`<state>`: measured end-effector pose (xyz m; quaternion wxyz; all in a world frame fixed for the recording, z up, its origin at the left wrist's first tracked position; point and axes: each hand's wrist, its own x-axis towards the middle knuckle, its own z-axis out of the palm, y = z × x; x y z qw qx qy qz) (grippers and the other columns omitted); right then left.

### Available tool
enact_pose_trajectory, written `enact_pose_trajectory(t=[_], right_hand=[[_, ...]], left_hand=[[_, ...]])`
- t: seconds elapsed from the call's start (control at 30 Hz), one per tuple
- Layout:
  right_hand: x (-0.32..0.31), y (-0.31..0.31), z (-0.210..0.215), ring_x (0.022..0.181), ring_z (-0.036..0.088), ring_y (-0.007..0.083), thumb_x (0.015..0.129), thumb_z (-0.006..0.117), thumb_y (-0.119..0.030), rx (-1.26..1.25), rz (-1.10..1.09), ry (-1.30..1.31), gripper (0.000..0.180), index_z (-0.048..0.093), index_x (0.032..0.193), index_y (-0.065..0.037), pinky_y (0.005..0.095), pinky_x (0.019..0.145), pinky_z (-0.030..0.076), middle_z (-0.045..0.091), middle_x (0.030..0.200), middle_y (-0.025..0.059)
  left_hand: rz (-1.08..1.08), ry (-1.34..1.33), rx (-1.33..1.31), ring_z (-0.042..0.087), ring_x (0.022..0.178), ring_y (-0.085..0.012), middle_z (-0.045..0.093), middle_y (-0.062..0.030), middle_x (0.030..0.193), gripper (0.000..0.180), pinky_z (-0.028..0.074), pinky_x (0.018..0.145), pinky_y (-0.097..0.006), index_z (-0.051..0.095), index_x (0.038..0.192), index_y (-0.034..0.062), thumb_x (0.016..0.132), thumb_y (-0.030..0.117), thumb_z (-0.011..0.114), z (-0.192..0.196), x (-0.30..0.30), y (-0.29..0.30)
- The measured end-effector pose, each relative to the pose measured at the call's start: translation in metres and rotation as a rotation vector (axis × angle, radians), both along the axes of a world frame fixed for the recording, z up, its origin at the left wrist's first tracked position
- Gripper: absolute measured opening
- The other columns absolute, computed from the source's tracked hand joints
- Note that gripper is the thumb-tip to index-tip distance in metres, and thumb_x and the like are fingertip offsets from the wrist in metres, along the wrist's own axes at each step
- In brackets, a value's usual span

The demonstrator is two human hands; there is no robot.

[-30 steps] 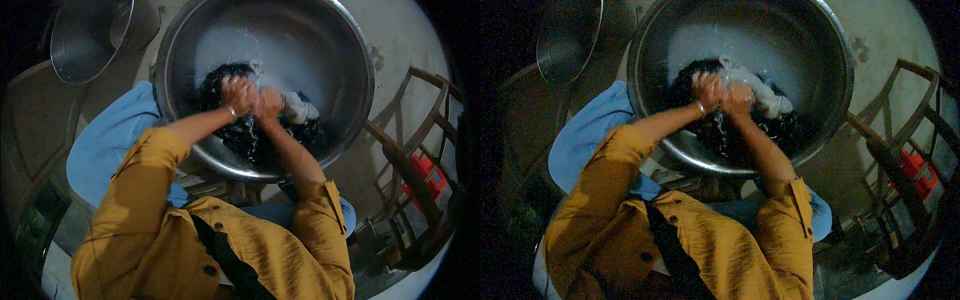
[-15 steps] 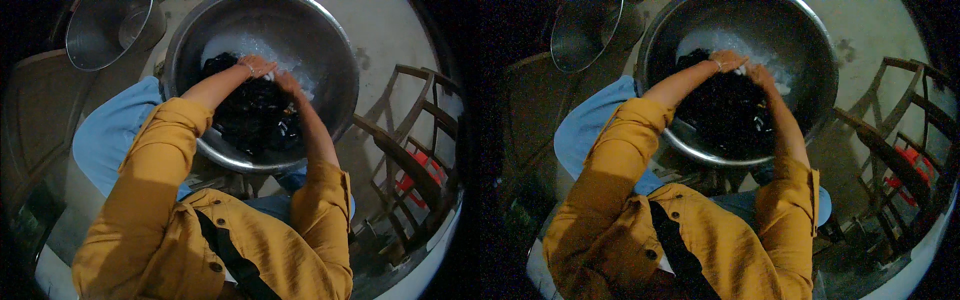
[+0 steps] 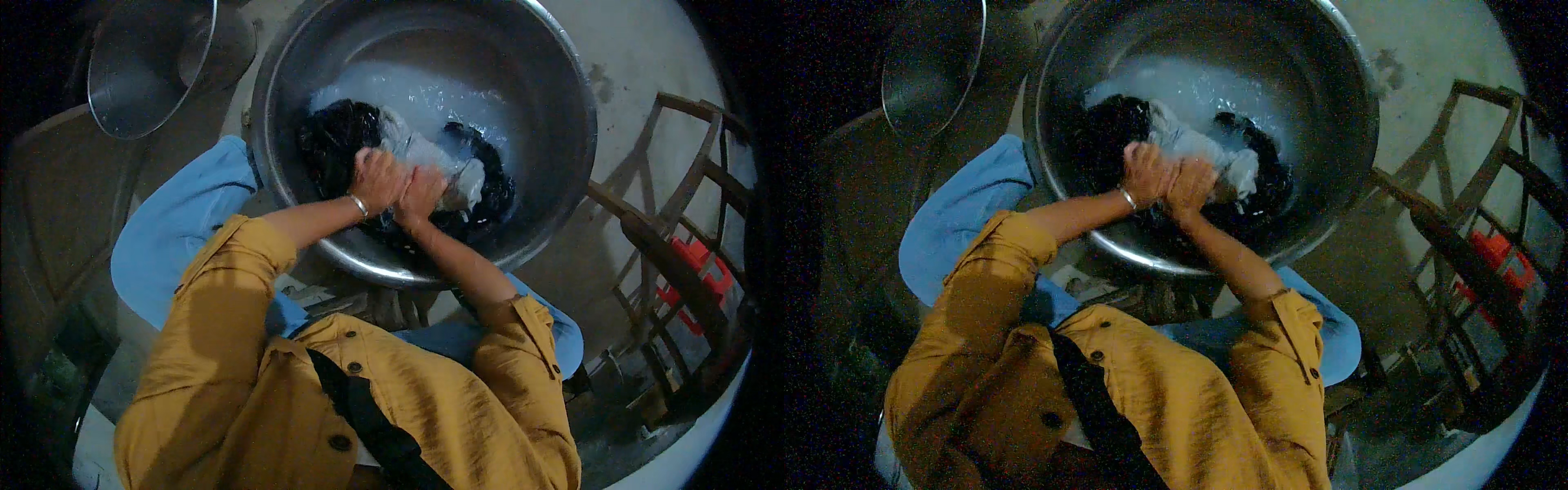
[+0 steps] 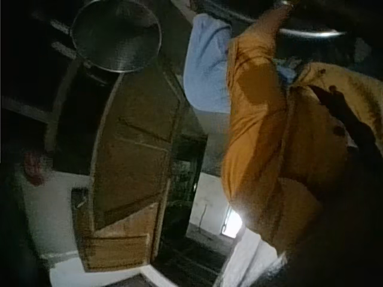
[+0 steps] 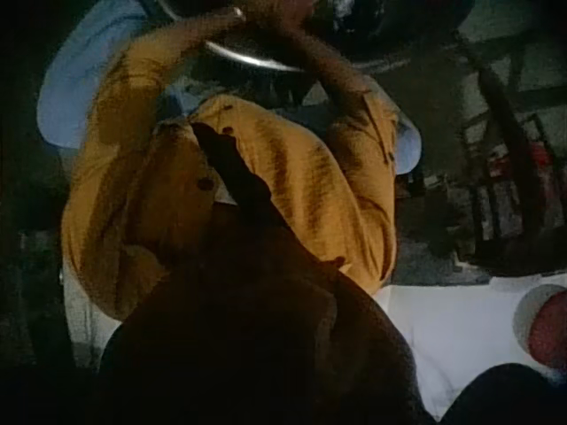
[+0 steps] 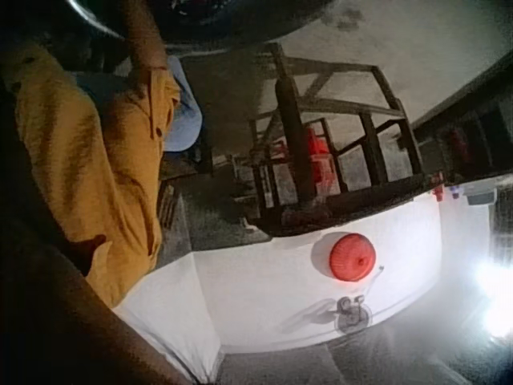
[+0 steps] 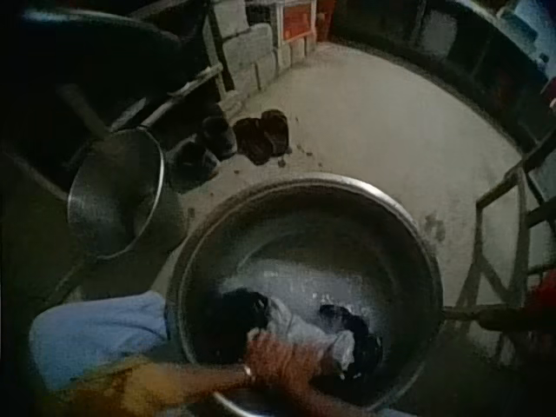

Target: The person sits cross-legged on the floor and washes clothes by hand in a metal basin filled with water. They scrub and wring various garments, including a light-colored cloth and dark items, using both hands.

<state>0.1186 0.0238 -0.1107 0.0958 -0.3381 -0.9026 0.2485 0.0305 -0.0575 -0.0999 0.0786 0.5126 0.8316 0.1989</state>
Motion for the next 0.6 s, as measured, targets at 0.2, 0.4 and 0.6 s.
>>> enact_pose_trajectory(t=[0.2,0.4,0.6], right_hand=[[-0.049,0.067,-0.037,0.071,0.049,0.0333,0.079,0.050,-0.023,0.093,0.016,0.040,0.018,0.053,0.080,-0.005,0.0417,0.062,0.037,0.050,0.079,0.0162],[-0.081,0.113,0.017,0.067,0.050,0.0310,0.074,0.055,-0.017,0.221,0.172,0.198,0.013,0.052,0.078,-0.005,0.0407,0.059,0.038,0.050,0.073,0.0117],[0.026,0.038,0.069,0.099,0.043,0.0282,0.069,0.061,-0.026,-0.225,1.309,-0.067,0.032,0.052,0.097,-0.012,0.0406,0.076,0.038,0.043,0.109,0.0136]], left_hand=[[-0.043,-0.108,-0.280,0.048,0.092,-0.0305,0.054,-0.0173,0.097,0.029,0.036,0.073,-0.049,0.055,0.093,0.0006,0.073,0.021,0.051,-0.039,-0.051,0.070],[0.063,0.104,-0.286,0.038,0.113,-0.0303,0.044,-0.0125,0.119,0.046,0.031,0.087,-0.054,0.051,0.110,0.0126,0.078,0.045,0.047,0.002,-0.100,0.107],[0.267,-0.328,-0.713,0.045,0.105,-0.0359,0.042,-0.0175,0.124,0.069,0.033,0.091,-0.048,0.048,0.119,0.0135,0.080,0.064,0.023,0.018,-0.131,0.048]])
